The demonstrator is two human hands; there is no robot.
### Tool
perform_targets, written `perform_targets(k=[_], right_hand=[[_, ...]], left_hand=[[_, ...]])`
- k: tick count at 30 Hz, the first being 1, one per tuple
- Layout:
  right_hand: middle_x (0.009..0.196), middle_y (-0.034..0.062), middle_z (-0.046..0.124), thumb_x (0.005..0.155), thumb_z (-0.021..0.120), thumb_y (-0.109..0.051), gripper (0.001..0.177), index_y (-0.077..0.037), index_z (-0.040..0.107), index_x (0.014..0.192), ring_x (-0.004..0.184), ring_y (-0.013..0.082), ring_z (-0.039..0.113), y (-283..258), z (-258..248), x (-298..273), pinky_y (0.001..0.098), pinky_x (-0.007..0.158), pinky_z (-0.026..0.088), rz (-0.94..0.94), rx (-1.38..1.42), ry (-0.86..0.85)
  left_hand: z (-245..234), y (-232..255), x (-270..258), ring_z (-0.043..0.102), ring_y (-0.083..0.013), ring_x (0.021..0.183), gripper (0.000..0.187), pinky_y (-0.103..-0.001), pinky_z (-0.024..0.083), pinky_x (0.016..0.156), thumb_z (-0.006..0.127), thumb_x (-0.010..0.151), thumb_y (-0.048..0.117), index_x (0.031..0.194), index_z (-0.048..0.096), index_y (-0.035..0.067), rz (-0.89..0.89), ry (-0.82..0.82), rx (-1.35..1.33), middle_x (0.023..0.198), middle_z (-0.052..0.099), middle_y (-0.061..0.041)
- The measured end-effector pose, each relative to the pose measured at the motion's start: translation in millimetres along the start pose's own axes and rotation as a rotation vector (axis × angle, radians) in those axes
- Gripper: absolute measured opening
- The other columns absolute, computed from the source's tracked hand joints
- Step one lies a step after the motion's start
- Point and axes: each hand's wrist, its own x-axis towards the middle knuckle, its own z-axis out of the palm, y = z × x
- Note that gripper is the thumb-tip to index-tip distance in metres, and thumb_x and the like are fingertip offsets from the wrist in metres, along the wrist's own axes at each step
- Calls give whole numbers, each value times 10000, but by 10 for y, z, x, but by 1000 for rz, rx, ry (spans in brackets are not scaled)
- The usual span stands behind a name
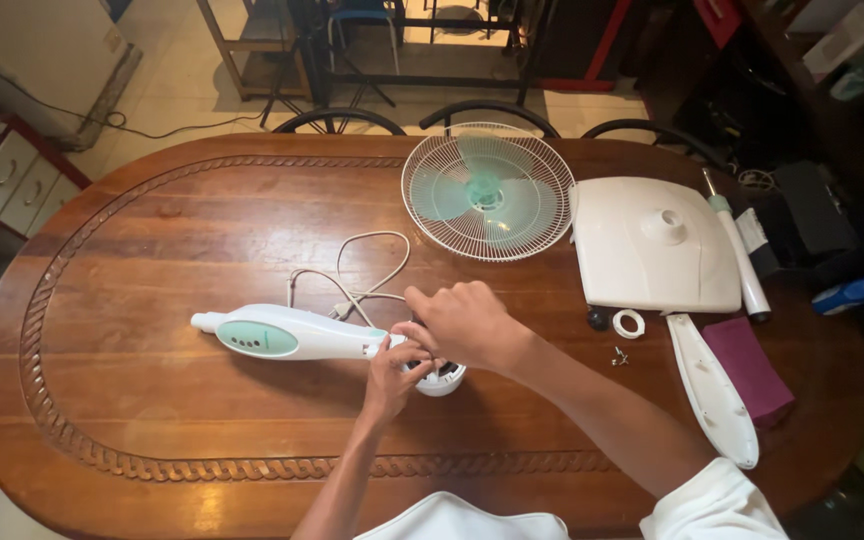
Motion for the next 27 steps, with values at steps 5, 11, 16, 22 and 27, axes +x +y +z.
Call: perform_targets(k=[5,11,16,22,27], right_hand=[[927,175,694,881,622,-347,364,-62,583,1104,889,358,701,57,-25,-57,490,723,549,-192,105,89],[932,214,668,875,648,-372,443,-53,583,1175,851,390,685,65,53,-92,507,684,540,-287,130,204],[909,167,690,1027,555,-456,394,-76,574,1131,878,371,712,37,118,-21,504,755,557,-59,16,43],[886,202,648,777,684,-371,396,-58,590,1002,812,386,690,151,112,-64,489,594,537,-468,155,343],[867,171,703,1044,575,-528,464,-70,567,1116,816,384,706,84,161,19,514,708,546,-86,41,85]], left_hand=[[-33,105,-10,717,-185,981,118,-531,120,1250,788,836,199,899,792,100,-1,-24,-85,1033,793,-8],[-147,-32,-7,652,-161,1108,108,-517,36,1231,780,859,198,914,807,109,7,-160,-179,1072,751,-4],[-4,-109,-77,696,-142,1039,118,-495,107,1244,832,801,215,834,802,106,-51,-57,-132,1041,794,31],[-84,-102,-22,654,-144,1105,120,-507,60,1240,790,835,196,914,765,110,-25,-118,-168,1101,753,33],[-34,-223,-14,647,-150,1081,155,-447,130,1224,850,792,182,898,793,85,-45,-67,-163,1036,766,0]])
